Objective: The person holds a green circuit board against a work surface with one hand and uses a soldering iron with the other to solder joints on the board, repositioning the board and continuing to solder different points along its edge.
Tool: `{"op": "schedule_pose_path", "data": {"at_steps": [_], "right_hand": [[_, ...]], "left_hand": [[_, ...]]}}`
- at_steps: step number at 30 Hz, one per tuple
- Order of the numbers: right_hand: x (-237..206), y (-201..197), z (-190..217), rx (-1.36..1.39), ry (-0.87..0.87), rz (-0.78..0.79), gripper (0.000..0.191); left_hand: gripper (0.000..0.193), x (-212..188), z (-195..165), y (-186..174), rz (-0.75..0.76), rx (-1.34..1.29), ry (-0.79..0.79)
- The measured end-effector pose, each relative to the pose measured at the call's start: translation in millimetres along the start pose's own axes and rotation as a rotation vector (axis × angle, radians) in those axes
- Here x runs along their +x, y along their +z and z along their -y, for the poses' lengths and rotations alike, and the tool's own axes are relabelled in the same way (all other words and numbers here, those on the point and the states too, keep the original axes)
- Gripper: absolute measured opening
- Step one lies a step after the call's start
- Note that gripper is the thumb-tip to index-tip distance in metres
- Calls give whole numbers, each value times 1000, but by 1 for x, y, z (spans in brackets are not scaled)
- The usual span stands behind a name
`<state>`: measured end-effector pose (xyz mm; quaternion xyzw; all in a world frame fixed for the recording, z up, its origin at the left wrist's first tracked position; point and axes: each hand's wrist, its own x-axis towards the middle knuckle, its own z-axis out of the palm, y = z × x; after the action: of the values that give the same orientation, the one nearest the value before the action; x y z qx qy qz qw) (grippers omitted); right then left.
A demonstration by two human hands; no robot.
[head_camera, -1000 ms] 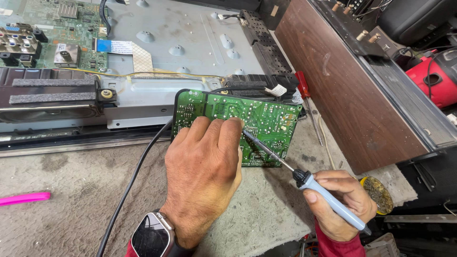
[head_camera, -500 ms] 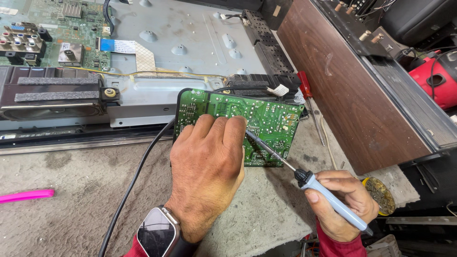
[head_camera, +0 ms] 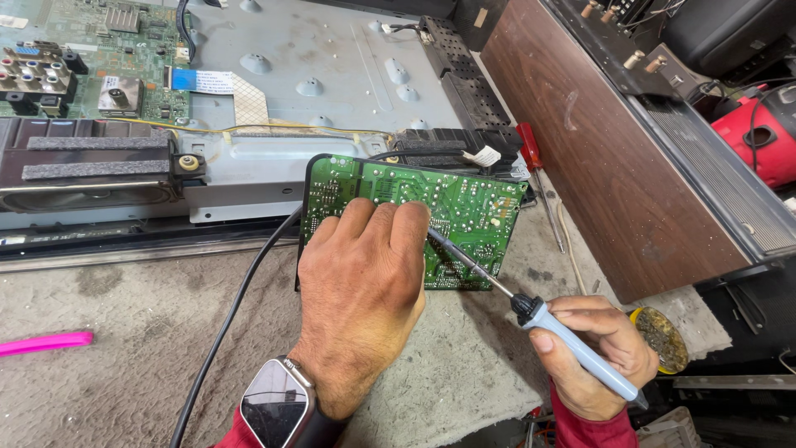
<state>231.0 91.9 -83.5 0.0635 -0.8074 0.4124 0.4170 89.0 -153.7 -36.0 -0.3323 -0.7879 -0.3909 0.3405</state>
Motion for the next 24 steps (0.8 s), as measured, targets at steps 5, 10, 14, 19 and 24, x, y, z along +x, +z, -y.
{"op": "schedule_pose_path", "data": {"at_steps": [5,10,14,19,24], "right_hand": [[2,-3,-2,-14,-1,-1,27],[7,-10,4,-26,-3,2,27],[16,-15,11,-21,-27,-11,28],[28,-37,22,-46,-32,-10,27],[30,-65,28,12,2,-20,28]], "left_hand": [[18,2,-3,3,10,0,-4],[21,10,-9,-6,-16,-14,-5],[26,22,-15,-22,-87,-80,-59],[34,37,-39,-38,-174,-202,-146],[35,46,-67,-43,-195,-213,-158]]}}
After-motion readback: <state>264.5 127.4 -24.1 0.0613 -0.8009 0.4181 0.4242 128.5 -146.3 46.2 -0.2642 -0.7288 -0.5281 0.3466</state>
